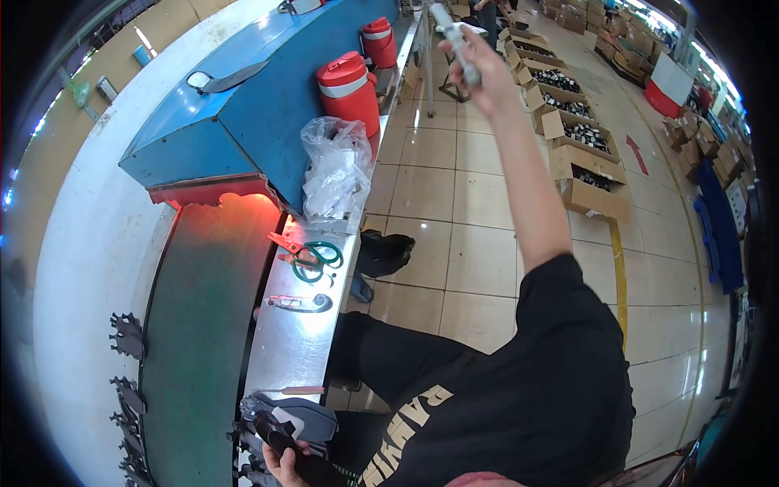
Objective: Cleaning or priming shoe soles with a liquid substance using a syringe and cloth during shoe assembly.
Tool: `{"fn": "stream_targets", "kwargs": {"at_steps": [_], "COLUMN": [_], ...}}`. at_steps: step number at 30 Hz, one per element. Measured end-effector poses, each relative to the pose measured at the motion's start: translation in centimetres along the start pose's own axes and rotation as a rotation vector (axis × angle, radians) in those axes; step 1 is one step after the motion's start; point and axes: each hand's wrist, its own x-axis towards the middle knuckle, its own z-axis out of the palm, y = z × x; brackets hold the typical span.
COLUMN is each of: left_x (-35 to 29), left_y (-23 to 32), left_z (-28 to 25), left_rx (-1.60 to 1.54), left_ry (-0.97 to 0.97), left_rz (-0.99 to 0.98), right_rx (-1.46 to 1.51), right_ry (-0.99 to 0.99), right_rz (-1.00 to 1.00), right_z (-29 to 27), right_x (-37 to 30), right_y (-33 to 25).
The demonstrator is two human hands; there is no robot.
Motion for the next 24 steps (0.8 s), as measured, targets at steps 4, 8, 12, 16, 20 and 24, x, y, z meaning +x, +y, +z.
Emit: {"fn": "stream_targets", "kwargs": {"at_steps": [4,8,12,16,20,24], "left_x": [0.2,-0.8,-0.8,-1.2,-0.9,-0.9], "left_y": [-0.7,-0.1,-0.7,-0.5,-0.4,-0.8], "left_z": [-2.2,-0.4,-1.1,-0.3,0.4,-0.3], "left_rx": [0.016,0.009,0.046,0.068,0.044,0.023], "left_ry": [0.043,0.11,0.179,0.199,0.184,0.179], "left_rz": [0.018,0.018,-0.022,-0.026,-0.015,-0.027], "right_rx": [-0.245,-0.485,-0.399,-0.354,-0.281,-0.156], "right_ry": [0.376,0.585,0.767,0.803,0.749,0.579], "right_rz": [0.038,0.106,0.171,0.084,0.089,0.054], "right_z": [-8.7,-13.7,-13.8,-13.2,-13.9,-12.9], "right_x": [10.2,15.5,17.1,19.4,21.2,20.2], "right_y": [1.0,0.0,0.7,3.1,4.6,5.9]}}
